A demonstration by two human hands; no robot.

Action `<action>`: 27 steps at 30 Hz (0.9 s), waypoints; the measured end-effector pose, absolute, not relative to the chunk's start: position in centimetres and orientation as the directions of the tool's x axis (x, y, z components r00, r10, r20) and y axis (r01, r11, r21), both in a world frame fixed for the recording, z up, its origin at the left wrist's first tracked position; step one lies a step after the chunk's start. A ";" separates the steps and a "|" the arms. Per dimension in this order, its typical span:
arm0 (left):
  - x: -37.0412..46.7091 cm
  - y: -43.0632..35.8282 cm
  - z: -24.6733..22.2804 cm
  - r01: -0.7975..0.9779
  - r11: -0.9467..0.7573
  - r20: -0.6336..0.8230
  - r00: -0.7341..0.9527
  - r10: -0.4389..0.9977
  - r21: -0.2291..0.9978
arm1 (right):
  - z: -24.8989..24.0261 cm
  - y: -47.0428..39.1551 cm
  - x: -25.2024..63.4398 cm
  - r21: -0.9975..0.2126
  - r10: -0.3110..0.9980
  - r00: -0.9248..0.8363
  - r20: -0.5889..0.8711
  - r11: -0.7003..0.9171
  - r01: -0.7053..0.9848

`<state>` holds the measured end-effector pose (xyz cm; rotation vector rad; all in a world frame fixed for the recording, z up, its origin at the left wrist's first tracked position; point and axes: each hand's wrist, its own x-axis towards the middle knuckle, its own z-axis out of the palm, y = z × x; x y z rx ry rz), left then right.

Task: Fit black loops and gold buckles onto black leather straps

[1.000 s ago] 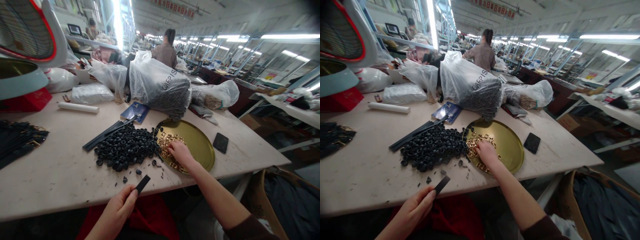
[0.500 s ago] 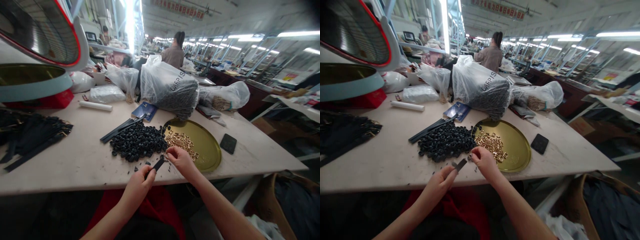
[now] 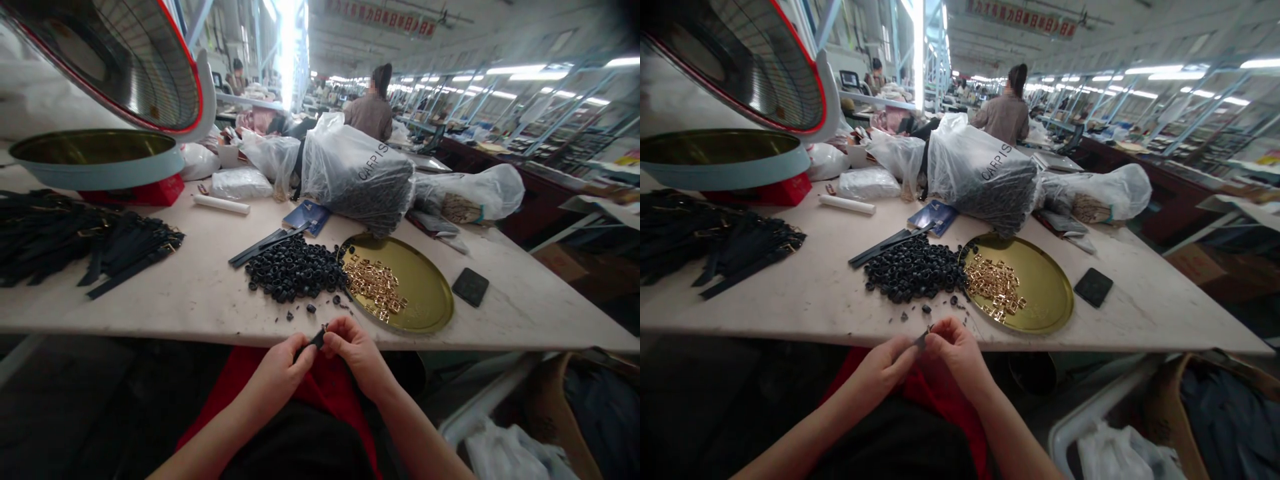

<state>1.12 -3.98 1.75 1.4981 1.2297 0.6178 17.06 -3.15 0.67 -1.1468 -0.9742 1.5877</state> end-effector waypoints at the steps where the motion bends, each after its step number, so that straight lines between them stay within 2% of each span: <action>1: 1.2 -4.1 1.9 0.344 0.101 -0.228 0.354 0.907 0.934 | 0.8 -3.4 16.9 -0.932 0.967 -0.113 -0.230 -0.252 -0.260; 8: 1.3 -4.5 1.8 0.209 0.195 -0.260 0.350 0.900 0.958 | 0.6 -5.0 15.0 -0.869 0.937 -0.116 -0.329 -0.348 -0.350; 12: 1.4 -4.5 1.2 0.095 0.360 -0.370 0.356 0.858 0.928 | -0.3 -5.3 14.6 -0.871 0.930 -0.117 -0.349 -0.367 -0.327; 15: 1.3 -4.2 1.0 0.076 0.457 -0.452 0.357 0.817 0.886 | -0.9 -5.1 14.8 -0.951 0.962 -0.065 -0.266 -0.273 -0.145; 18: 1.1 -3.6 1.1 0.033 0.494 -0.470 0.365 0.803 0.869 | -1.3 -4.7 15.1 -0.988 0.991 -0.006 -0.133 -0.132 0.083; 23: 0.9 -2.7 1.1 -0.014 0.558 -0.511 0.385 0.769 0.830 | -1.7 -3.7 15.1 -0.968 0.964 -0.087 -0.251 -0.249 0.031; 25: 1.1 -2.4 1.0 -0.021 0.575 -0.530 0.363 0.767 0.818 | -1.8 -3.4 15.0 -0.972 0.974 -0.052 -0.219 -0.213 0.095; 27: 1.2 -2.3 0.9 -0.037 0.585 -0.538 0.348 0.767 0.810 | -1.8 -3.1 15.0 -0.965 0.993 0.003 -0.121 -0.118 0.235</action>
